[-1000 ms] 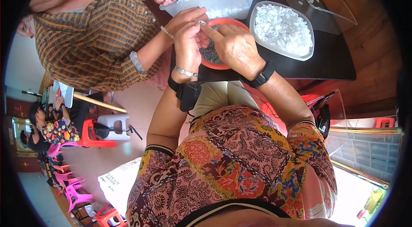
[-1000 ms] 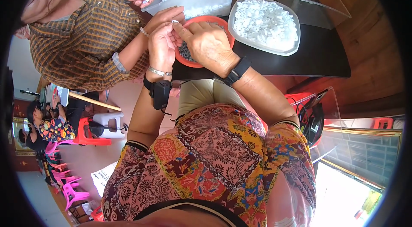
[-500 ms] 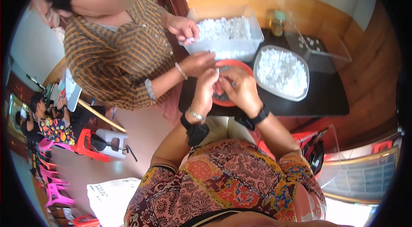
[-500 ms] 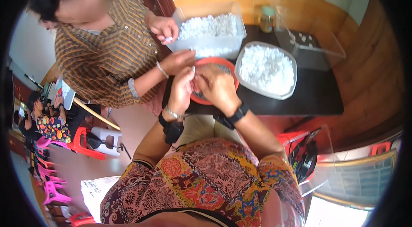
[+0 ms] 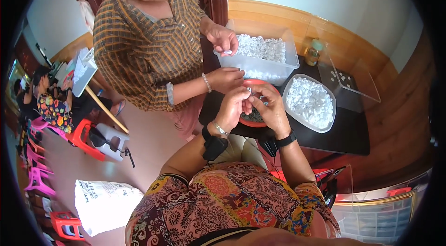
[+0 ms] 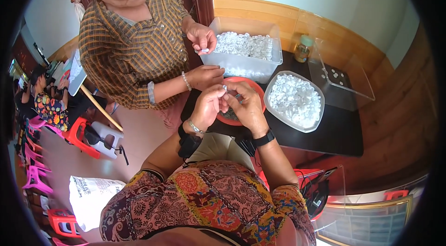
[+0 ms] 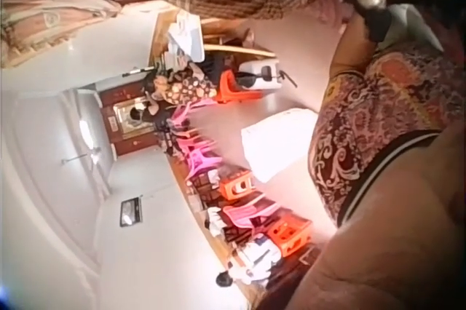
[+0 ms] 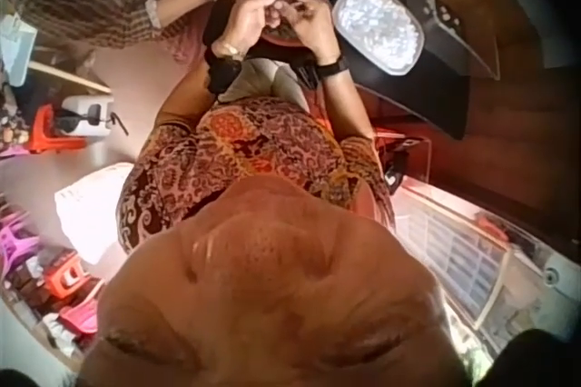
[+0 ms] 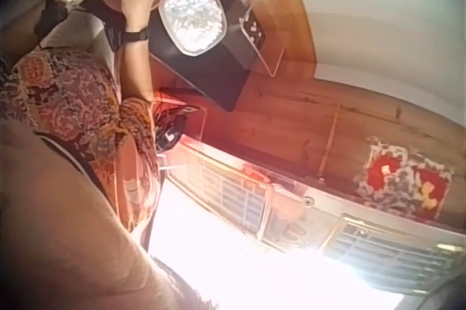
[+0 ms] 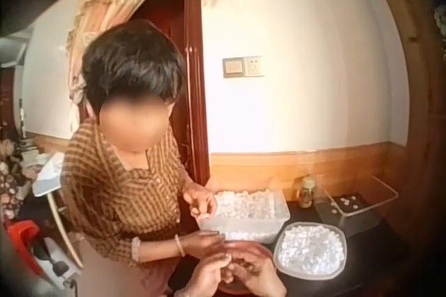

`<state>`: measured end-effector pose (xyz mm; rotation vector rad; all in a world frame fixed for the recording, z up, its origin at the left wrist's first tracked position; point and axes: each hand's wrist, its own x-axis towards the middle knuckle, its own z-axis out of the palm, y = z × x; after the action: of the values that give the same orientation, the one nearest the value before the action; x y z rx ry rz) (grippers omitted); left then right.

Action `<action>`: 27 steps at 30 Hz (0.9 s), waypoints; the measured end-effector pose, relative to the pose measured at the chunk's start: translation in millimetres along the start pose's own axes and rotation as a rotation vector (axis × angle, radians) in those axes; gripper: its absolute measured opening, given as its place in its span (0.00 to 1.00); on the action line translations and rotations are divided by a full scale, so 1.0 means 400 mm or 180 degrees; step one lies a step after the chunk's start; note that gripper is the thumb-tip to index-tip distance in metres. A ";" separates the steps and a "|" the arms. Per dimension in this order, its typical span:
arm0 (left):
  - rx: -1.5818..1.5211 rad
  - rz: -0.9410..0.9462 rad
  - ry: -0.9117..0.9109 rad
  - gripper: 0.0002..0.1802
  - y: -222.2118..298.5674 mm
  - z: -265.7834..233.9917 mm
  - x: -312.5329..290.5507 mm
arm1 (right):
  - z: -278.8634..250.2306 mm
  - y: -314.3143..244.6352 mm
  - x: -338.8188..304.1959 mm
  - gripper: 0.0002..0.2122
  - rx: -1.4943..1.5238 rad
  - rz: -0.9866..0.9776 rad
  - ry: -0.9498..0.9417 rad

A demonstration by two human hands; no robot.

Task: Assemble small plastic components by hand at a workbench.

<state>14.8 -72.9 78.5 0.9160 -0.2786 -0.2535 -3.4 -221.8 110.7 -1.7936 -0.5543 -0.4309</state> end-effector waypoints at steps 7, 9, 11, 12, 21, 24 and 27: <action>0.0153 0.0183 -0.0047 0.11 -0.028 -0.005 -0.029 | 0.006 -0.015 -0.017 0.10 -0.0354 -0.0196 -0.0180; 0.0122 0.0029 -0.0216 0.11 -0.021 -0.017 -0.035 | 0.002 -0.016 -0.021 0.10 -0.0516 -0.0212 -0.0170; 0.0080 -0.0131 -0.0379 0.11 -0.022 -0.027 -0.036 | -0.010 -0.007 -0.024 0.11 -0.0668 -0.0424 -0.0329; 0.0200 -0.0196 -0.0263 0.11 -0.027 -0.033 -0.033 | -0.008 -0.010 -0.025 0.11 -0.0665 -0.0415 -0.0338; -0.0541 -0.0291 0.0477 0.10 0.003 -0.026 0.052 | -0.016 -0.028 -0.056 0.08 -0.0598 0.0217 0.0335; -0.0421 -0.0371 0.0502 0.11 0.013 -0.005 0.088 | -0.026 -0.014 -0.071 0.08 -0.0528 0.0238 0.0234; -0.0408 -0.0494 0.0711 0.10 0.006 0.017 0.089 | -0.035 -0.002 -0.092 0.07 -0.0457 0.0343 0.0179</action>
<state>45.9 -88.4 89.1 0.8313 0.0155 -0.3057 -34.2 -240.7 95.1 -1.9324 -0.3935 -0.4547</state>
